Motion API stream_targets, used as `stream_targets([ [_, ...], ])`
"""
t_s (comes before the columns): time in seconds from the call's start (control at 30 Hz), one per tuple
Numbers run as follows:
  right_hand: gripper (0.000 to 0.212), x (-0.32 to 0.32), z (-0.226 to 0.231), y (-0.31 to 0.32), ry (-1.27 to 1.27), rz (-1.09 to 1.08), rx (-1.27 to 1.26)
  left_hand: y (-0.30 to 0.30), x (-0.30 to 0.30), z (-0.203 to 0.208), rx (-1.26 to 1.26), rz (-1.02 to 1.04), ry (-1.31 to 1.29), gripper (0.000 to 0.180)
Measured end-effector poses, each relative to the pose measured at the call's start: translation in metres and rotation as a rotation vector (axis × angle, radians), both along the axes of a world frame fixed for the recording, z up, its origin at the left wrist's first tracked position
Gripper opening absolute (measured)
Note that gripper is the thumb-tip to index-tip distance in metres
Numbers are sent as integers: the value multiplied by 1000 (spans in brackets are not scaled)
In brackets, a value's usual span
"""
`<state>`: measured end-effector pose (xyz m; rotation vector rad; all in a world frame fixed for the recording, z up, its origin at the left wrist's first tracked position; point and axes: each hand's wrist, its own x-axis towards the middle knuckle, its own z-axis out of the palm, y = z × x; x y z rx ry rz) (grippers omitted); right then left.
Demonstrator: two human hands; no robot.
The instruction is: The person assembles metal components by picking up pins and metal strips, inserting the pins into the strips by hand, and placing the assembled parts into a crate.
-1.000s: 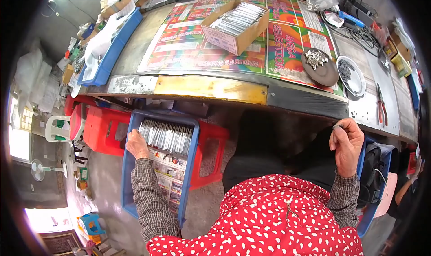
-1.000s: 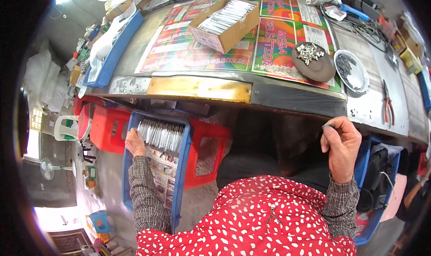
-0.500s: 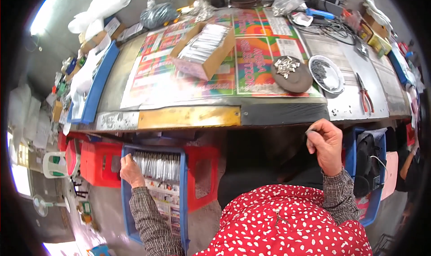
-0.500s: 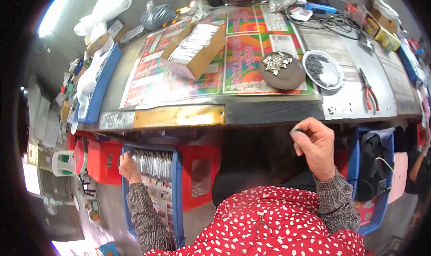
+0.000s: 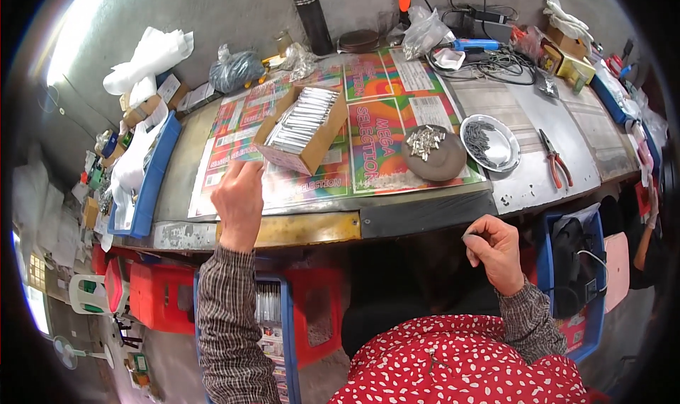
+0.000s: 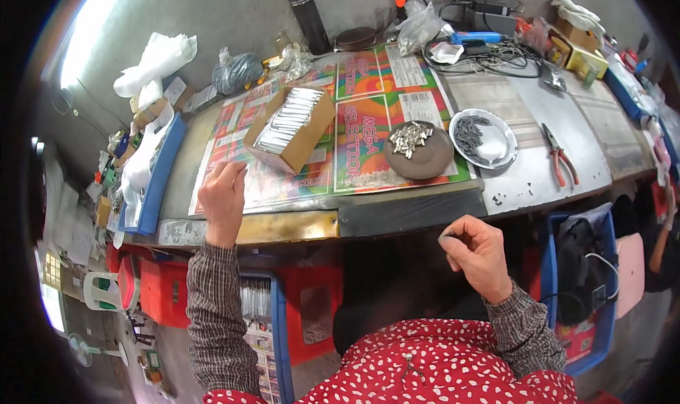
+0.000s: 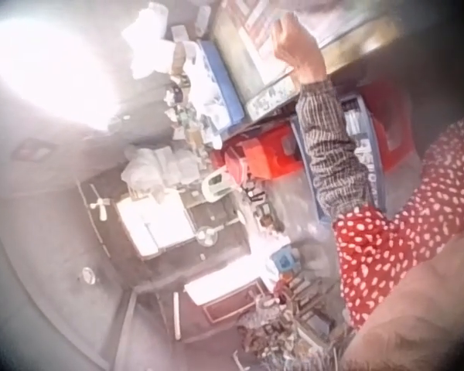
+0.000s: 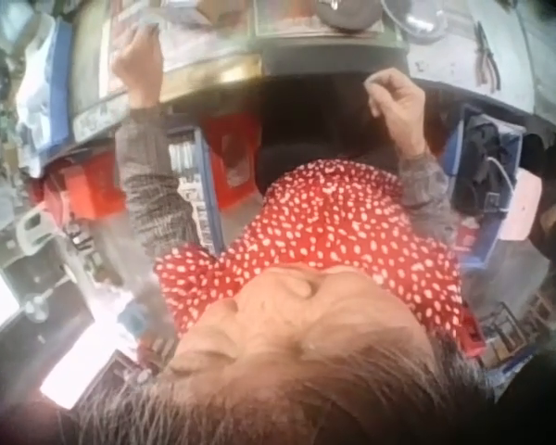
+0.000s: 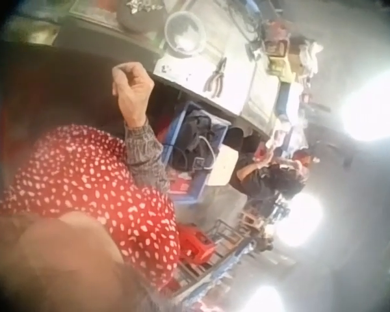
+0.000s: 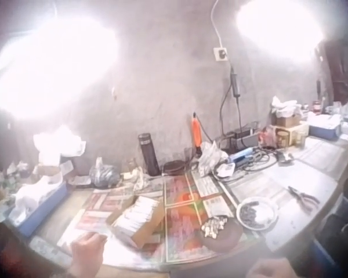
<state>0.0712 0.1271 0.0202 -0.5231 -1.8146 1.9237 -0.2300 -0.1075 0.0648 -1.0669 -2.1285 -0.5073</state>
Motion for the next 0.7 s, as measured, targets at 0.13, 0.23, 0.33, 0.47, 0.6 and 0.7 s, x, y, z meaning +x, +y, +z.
stream_targets([
  [0.13, 5, -2, -1, 2, -13, 1, -19, 31, -24, 11, -91, -30, 2, 4],
  [0.23, 5, -3, -2, 6, -9, 2, -35, 45, -35, 21, -282, -42, -72, 7],
  [0.33, 5, -5, -3, 9, -14, 9, -36, 52, -51, 27, -414, -95, -97, 10],
  [0.47, 5, -8, -6, 12, -18, 9, -67, 67, -61, 30, -514, -135, -188, 13],
  [0.6, 5, -10, -6, 13, -23, 21, -76, 72, -66, 33, -524, -169, -221, 14],
  [0.7, 5, -13, -4, 13, -43, 41, -91, 63, -76, 28, -478, -204, -236, 15],
])
